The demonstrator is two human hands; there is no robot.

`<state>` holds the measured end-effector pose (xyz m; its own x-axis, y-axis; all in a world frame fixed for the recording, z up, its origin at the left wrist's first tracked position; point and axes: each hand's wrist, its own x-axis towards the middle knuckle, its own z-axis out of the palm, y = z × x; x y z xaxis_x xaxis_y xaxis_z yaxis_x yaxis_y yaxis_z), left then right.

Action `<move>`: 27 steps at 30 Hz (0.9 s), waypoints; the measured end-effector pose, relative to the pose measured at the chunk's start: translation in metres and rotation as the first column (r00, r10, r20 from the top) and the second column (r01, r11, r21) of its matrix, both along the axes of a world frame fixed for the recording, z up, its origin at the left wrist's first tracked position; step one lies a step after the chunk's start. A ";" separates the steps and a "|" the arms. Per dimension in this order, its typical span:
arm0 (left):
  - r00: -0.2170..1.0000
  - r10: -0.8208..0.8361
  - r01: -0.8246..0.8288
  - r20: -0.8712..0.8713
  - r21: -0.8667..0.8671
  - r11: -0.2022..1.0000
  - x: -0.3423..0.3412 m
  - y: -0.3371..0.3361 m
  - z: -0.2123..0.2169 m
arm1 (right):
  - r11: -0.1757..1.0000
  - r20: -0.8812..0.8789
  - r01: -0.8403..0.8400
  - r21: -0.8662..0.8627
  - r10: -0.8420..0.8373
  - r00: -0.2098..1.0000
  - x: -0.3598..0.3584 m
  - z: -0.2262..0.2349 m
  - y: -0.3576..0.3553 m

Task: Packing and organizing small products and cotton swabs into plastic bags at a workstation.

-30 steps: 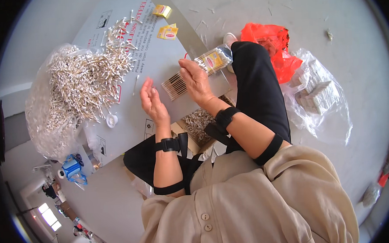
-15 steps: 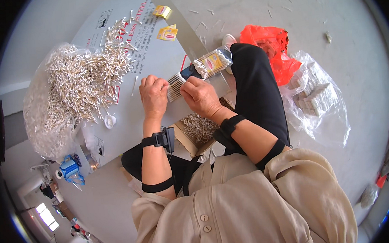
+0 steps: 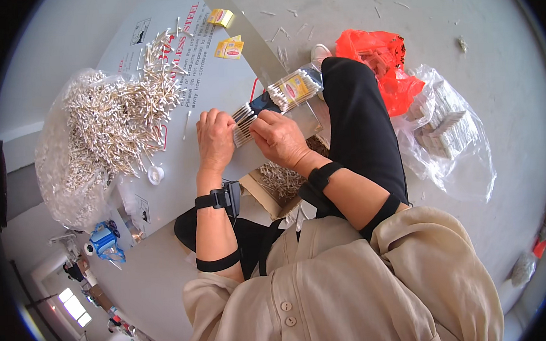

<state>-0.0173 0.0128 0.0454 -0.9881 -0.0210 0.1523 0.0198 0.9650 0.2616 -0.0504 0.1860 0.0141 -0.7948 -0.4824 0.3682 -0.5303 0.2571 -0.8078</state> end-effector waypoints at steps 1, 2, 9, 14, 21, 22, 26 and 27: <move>1.000 0.005 -0.005 -0.016 0.027 1.000 0.001 -0.001 0.000 | 1.000 -0.005 0.000 0.007 0.000 1.000 0.000 0.000 0.000; 0.999 0.011 -0.010 -0.030 0.054 0.998 0.002 -0.001 0.001 | 1.000 -0.009 -0.001 0.014 0.001 1.000 0.000 0.000 0.000; 0.998 0.066 -0.064 -0.012 0.110 0.992 0.020 0.000 0.016 | 1.000 -0.001 0.007 -0.009 -0.007 1.000 0.002 0.003 -0.001; 0.978 -0.127 0.046 0.168 0.416 0.908 0.059 0.005 0.024 | 0.999 0.017 0.005 -0.046 -0.004 1.000 0.000 0.000 0.000; 0.969 0.221 -0.246 0.111 0.529 0.812 0.067 -0.027 0.016 | 0.999 0.018 0.000 -0.050 0.001 1.000 0.000 0.002 0.000; 0.968 0.226 -0.249 0.108 0.525 0.814 0.061 -0.038 0.011 | 0.999 0.015 -0.005 -0.046 0.006 1.000 0.000 0.001 0.000; 0.858 0.514 -0.485 0.011 0.347 0.802 0.031 -0.079 0.000 | 0.999 0.022 -0.008 -0.045 0.009 1.000 0.000 -0.001 -0.001; 0.828 0.561 -0.545 0.017 0.261 0.797 0.024 -0.086 -0.001 | 0.999 0.023 -0.005 -0.044 0.006 1.000 0.000 0.001 -0.001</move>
